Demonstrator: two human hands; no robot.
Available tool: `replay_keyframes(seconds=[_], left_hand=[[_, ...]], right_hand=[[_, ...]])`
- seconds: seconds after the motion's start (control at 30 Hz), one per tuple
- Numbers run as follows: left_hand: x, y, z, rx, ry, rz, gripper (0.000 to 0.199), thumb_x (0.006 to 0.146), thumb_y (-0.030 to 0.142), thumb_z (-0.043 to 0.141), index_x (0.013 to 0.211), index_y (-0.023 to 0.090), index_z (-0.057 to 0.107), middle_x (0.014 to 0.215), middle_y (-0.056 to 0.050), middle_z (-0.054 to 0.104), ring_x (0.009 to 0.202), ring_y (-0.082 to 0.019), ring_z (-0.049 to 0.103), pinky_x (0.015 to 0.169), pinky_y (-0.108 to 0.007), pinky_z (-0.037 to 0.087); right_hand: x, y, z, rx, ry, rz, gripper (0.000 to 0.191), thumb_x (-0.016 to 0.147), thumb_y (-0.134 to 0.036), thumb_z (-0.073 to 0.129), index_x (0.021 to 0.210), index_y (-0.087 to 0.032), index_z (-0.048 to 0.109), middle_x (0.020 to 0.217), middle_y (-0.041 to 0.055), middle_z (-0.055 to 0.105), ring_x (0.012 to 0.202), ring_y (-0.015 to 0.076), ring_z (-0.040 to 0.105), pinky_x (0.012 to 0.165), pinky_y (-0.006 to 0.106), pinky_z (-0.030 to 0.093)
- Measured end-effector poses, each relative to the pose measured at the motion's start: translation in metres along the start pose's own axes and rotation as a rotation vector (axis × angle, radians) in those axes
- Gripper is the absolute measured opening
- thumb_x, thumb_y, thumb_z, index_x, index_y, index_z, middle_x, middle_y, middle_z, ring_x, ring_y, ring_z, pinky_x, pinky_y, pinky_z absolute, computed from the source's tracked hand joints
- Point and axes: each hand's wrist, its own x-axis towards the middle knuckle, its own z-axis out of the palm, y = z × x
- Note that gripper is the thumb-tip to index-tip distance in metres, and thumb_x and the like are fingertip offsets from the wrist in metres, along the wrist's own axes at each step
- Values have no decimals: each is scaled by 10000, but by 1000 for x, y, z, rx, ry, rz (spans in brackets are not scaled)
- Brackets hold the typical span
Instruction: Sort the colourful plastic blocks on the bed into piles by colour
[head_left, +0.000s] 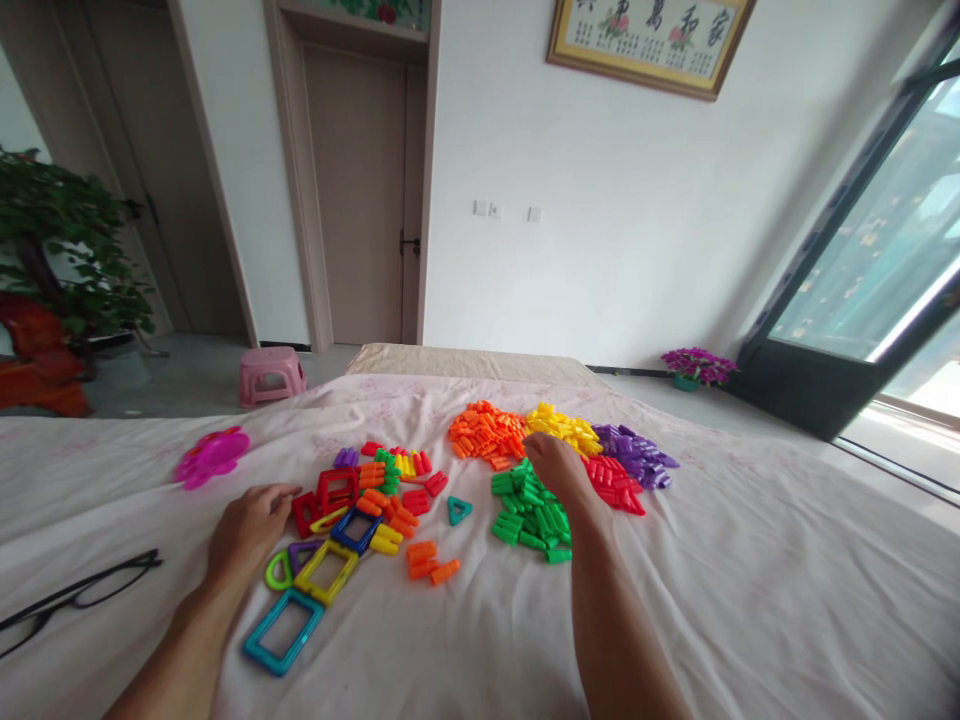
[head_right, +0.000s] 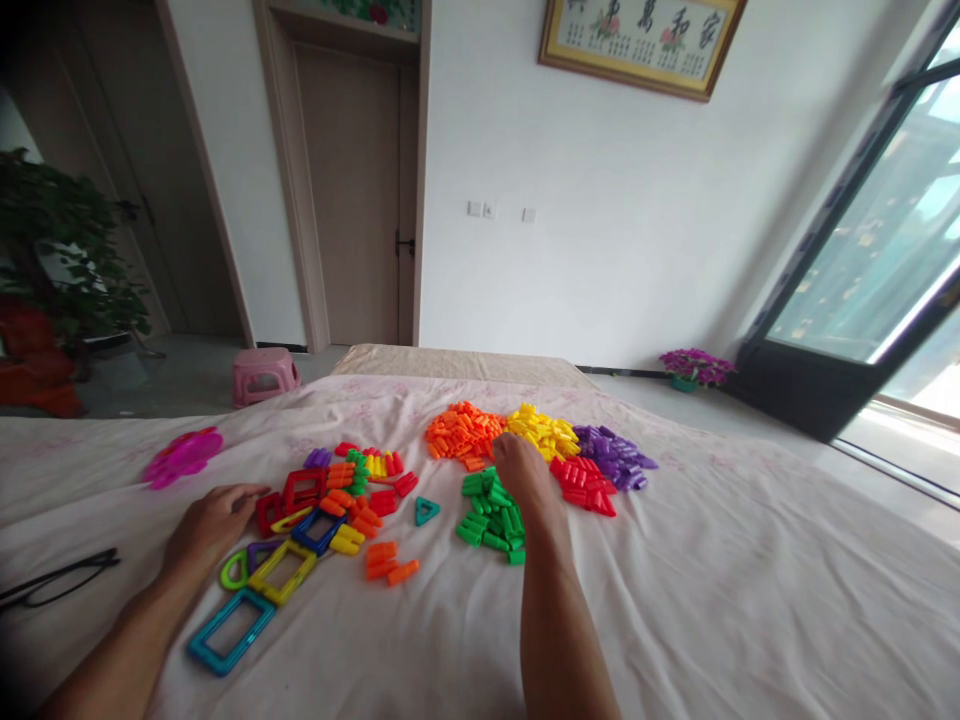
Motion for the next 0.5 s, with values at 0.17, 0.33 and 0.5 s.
replay_keyframes(seconds=[0.17,0.33,0.5], left_hand=[[2,-2,1,-2,4,14,397,872,345,439,1059,237,773,1139,-61,751,1064,-229,679,945,-298,484],[2,-4,3,-3,-4,11,402,888,352,432,1077,232,766,1170,-68,740,1071,-224,673,959,-306,473],[0,-1,2,-10,5,10,395,891,342,431,1076,237,764,1167,-57,742,1071,-215,672,945,-290,476]], right_hand=[[-11,-62,39,272,-43,-286,250,938,-190,505,1006,-213,744,982,37,762,887,165,679,743,217,423],[-27,-115,90,376,-128,-401,318,926,-172,520,1172,-226,715,1145,57,742,1046,189,675,896,242,462],[-21,-142,110,330,-157,-291,344,930,-274,550,1251,-250,673,1184,63,725,1077,222,671,857,280,473]])
